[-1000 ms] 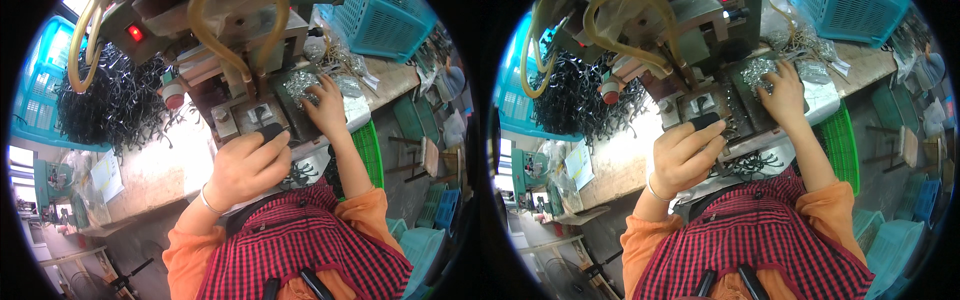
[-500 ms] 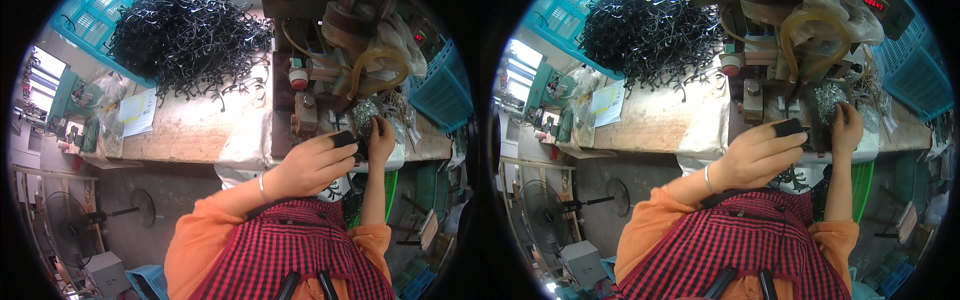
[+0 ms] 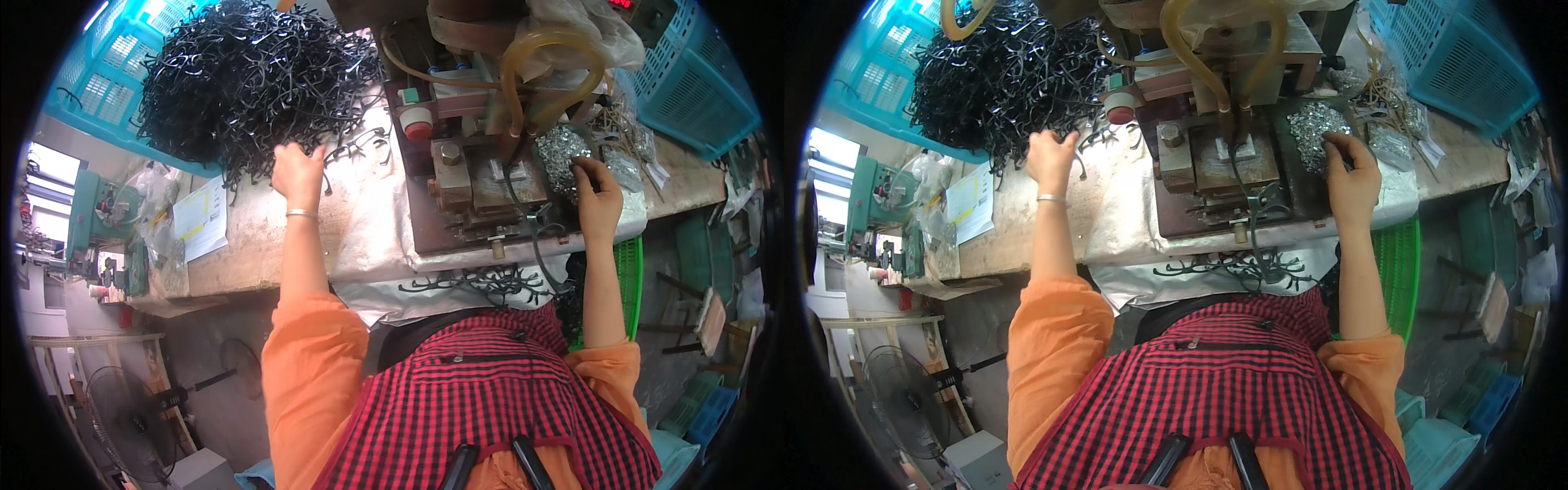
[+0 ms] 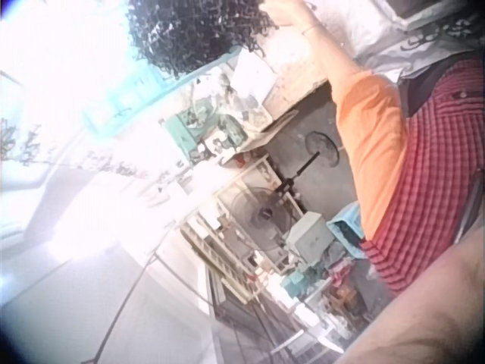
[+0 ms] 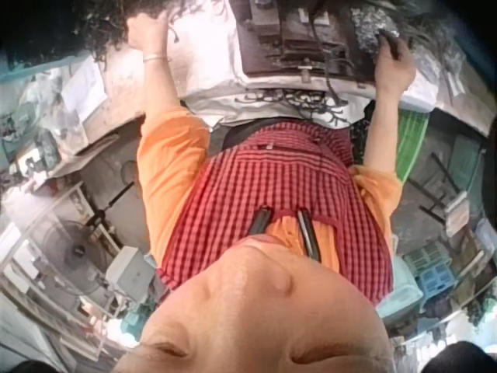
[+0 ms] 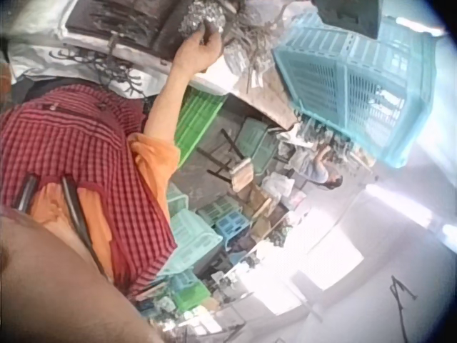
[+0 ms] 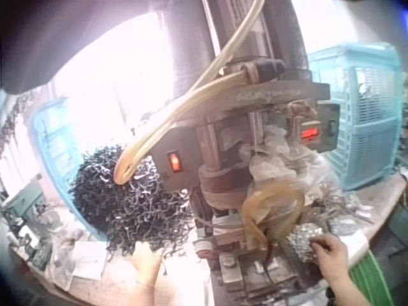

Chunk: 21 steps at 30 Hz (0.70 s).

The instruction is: The person repeatedly picks a black hook and a small silver component, places them into a press machine, and removes the assembled unit. The process is continuous and repetitive, with finished items accumulating on the workbench.

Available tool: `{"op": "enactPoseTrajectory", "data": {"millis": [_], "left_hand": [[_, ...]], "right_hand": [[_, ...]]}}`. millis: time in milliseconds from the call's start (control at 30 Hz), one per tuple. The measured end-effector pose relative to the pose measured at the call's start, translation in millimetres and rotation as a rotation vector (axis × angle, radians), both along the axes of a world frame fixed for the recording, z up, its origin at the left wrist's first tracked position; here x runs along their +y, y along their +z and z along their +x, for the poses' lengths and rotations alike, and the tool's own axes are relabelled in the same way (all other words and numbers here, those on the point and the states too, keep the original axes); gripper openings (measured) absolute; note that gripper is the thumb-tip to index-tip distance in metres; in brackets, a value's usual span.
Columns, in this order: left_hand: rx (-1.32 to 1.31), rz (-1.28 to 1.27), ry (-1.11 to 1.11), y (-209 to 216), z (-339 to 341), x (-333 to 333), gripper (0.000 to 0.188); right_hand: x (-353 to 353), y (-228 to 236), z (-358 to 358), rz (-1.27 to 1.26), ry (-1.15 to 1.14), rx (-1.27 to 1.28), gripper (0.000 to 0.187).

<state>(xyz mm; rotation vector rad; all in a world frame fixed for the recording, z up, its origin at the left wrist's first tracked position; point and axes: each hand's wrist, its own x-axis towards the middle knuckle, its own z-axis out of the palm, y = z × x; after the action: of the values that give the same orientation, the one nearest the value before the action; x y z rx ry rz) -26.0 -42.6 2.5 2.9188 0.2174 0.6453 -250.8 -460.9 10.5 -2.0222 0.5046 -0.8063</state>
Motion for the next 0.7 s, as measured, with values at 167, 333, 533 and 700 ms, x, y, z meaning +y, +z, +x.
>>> {"op": "enactPoseTrajectory", "data": {"millis": [167, 333, 533, 700], "left_hand": [[0.246, -0.244, 0.024, -42.9, 5.8, 16.3, 0.028], [0.081, -0.095, -0.072, -49.0, 1.7, 23.7, 0.036], [0.489, -0.588, -0.116, -29.9, 19.9, 40.8, 0.019], [0.779, -1.924, -0.226, -37.8, -13.6, 45.4, 0.02]], "right_hand": [[-10.7, 0.7, -34.3, -0.028, -0.099, 0.068, 0.015], [2.4, 21.2, -30.9, 0.004, 0.056, -0.02, 0.015], [63.6, 83.2, 14.6, 0.294, 0.371, -0.103, 0.031], [78.6, 83.4, 23.3, 0.639, 0.494, -0.147, 0.056]]}}
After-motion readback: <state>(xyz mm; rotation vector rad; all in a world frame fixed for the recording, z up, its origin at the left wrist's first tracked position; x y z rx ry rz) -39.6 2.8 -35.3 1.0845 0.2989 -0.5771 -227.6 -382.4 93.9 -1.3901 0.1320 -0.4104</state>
